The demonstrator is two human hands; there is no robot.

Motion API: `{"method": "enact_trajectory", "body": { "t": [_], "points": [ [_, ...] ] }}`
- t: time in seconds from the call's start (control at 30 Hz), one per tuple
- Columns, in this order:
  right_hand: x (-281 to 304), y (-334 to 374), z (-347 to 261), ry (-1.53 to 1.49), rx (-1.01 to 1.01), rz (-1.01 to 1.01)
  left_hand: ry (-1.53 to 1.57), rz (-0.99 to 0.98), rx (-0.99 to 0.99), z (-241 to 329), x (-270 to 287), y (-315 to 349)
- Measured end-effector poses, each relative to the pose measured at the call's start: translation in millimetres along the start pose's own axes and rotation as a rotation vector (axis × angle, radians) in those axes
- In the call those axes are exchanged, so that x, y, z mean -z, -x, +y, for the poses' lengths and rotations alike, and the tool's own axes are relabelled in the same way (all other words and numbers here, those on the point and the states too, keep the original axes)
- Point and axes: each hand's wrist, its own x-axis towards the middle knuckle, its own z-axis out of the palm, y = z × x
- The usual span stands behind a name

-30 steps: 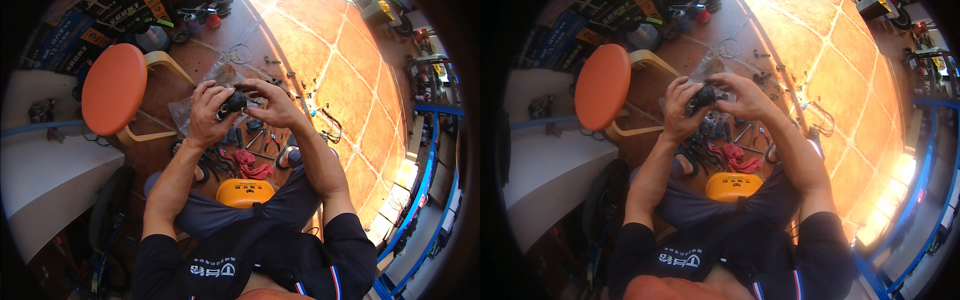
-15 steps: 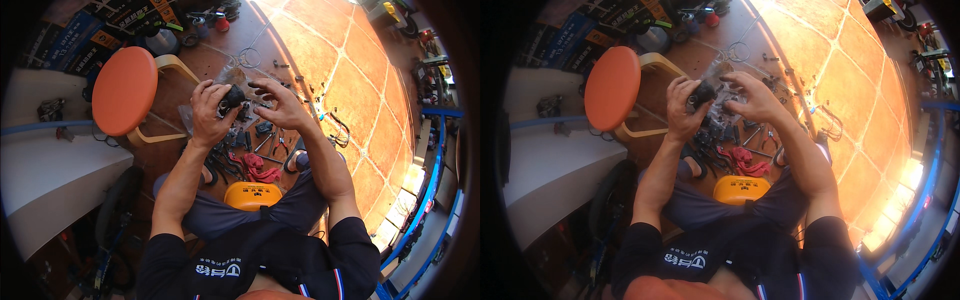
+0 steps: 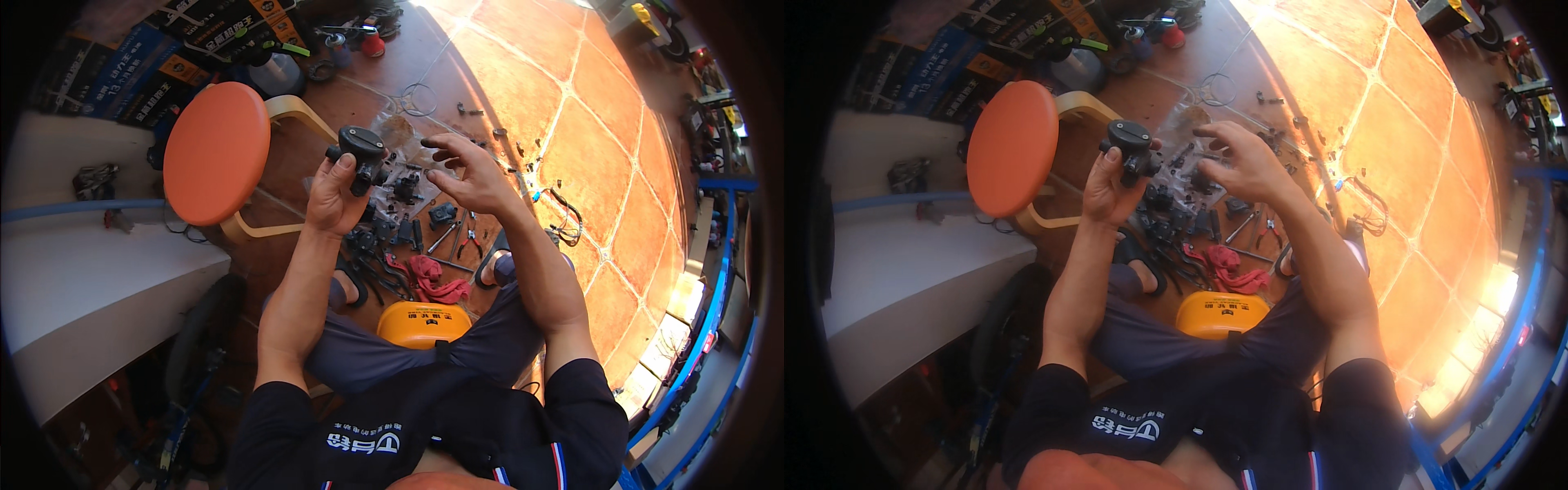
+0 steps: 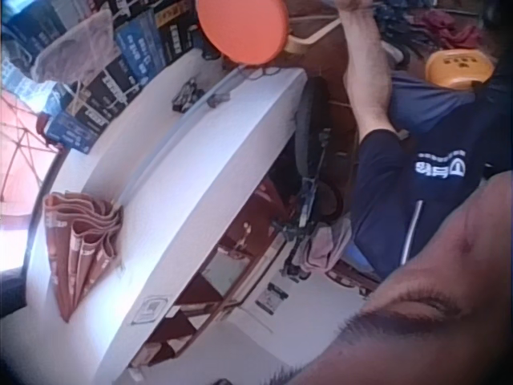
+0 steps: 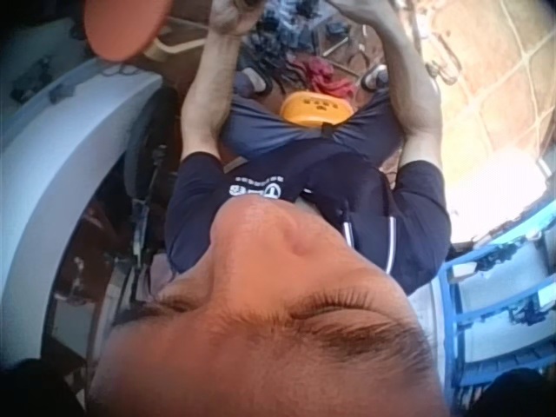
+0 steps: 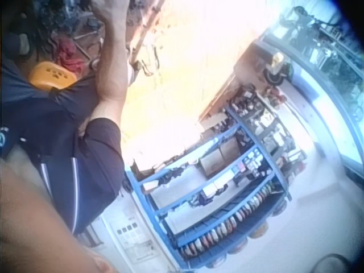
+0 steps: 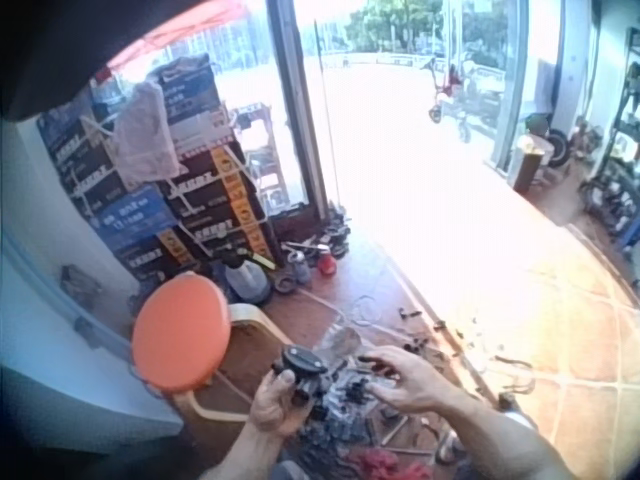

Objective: The person sits cross-legged on a stool and assembles small mechanical parts, including a spring-loaded shaft and a black housing. They use pliers to adjust components and place assembled pieces on the floor among other parts and tools.

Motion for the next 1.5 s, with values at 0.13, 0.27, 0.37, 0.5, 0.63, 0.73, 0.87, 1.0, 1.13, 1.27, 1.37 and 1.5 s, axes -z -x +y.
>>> {"method": "enact_trajectory", "body": {
  "t": [0.13, 0.27, 0.37, 0.5, 0.63, 0.73, 0.87, 1.0, 1.13, 1.27, 1.37, 1.5],
  "points": [
    [-1, 0, 1, 0.002, 0.016, 0.027, 0.132, 0.054, 0.054, 0, 5, 0],
    [-1, 0, 3, 0.027, 0.025, 0.009, 0.205, 0.097, 0.085, 1, 9, -1],
    [0, 0, 3, 0.055, 0.021, -0.006, 0.251, 0.089, 0.091, 1, 11, -2],
    [1, 0, 4, 0.068, 0.031, -0.009, 0.338, 0.024, 0.087, -1, 12, -3],
    [1, -1, 5, 0.080, 0.051, -0.005, 0.300, -0.031, 0.086, 1, 12, -2],
    [2, 0, 5, 0.084, 0.052, -0.003, 0.253, -0.118, 0.072, 2, 9, -1],
    [2, 1, 4, 0.091, 0.049, -0.004, 0.225, -0.160, 0.055, 4, 6, -1],
    [2, 2, 3, 0.095, 0.047, -0.004, 0.207, -0.096, 0.064, 4, 6, 0],
    [2, 1, 3, 0.109, 0.043, -0.015, 0.237, 0.084, 0.114, 2, 9, -1],
    [2, 2, 4, 0.133, 0.043, -0.026, 0.284, 0.151, 0.154, 2, 11, -4],
    [2, 1, 4, 0.151, 0.043, -0.030, 0.294, 0.170, 0.163, 3, 10, -4],
    [2, 1, 3, 0.155, 0.037, -0.040, 0.300, 0.167, 0.158, 3, 7, -4]
  ]
}}
